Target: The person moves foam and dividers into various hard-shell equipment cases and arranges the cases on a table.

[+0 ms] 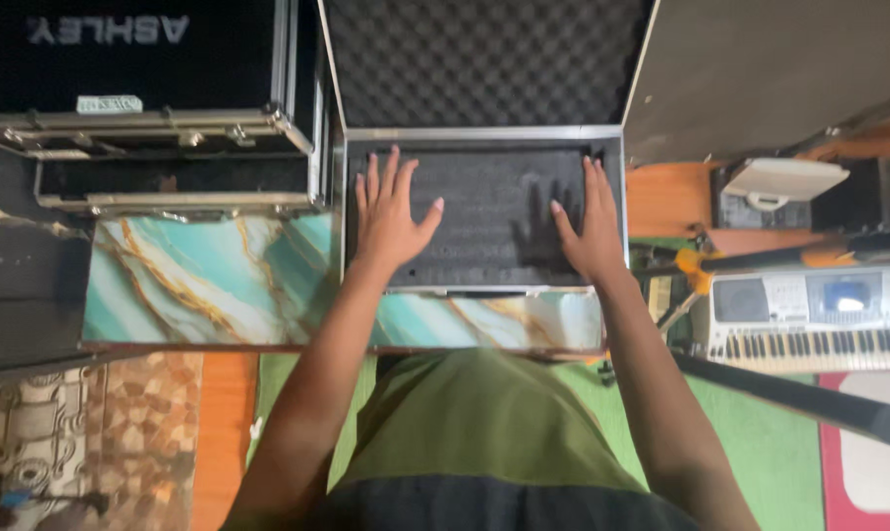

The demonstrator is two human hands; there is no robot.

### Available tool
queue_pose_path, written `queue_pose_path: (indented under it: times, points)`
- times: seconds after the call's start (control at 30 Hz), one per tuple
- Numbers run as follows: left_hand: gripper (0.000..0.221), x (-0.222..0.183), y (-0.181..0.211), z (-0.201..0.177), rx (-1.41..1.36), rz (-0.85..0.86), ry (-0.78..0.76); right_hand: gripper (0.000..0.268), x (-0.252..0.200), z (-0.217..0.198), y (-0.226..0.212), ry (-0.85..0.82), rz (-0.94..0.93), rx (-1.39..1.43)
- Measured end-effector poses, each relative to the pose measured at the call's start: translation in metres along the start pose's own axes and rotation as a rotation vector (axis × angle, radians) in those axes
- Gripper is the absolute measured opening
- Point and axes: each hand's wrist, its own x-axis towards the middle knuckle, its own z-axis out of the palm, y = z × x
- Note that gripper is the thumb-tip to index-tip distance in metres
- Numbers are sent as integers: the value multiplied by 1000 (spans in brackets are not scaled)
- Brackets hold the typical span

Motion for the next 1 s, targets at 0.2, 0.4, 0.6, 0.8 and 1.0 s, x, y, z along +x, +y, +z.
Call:
queue_pose_path:
  times: [0.2, 0.4, 0.6, 0.8, 1.0]
  points:
    - [55, 1, 55, -73, -477, 126, 181, 60, 1, -58, -68, 121, 31, 364]
    - [48, 5, 67, -130, -635, 163, 158, 51, -10, -109, -116, 148, 6, 573]
    - [52, 1, 60, -147, -871, 77, 3, 46, -24, -122, -136, 211, 22, 593]
    - [56, -9, 48, -160, -995, 136, -3, 51, -59, -119, -164, 294, 108, 647]
    - [59, -10, 22, -183, -981, 223, -62, 51, -97, -105, -204, 439, 264, 610]
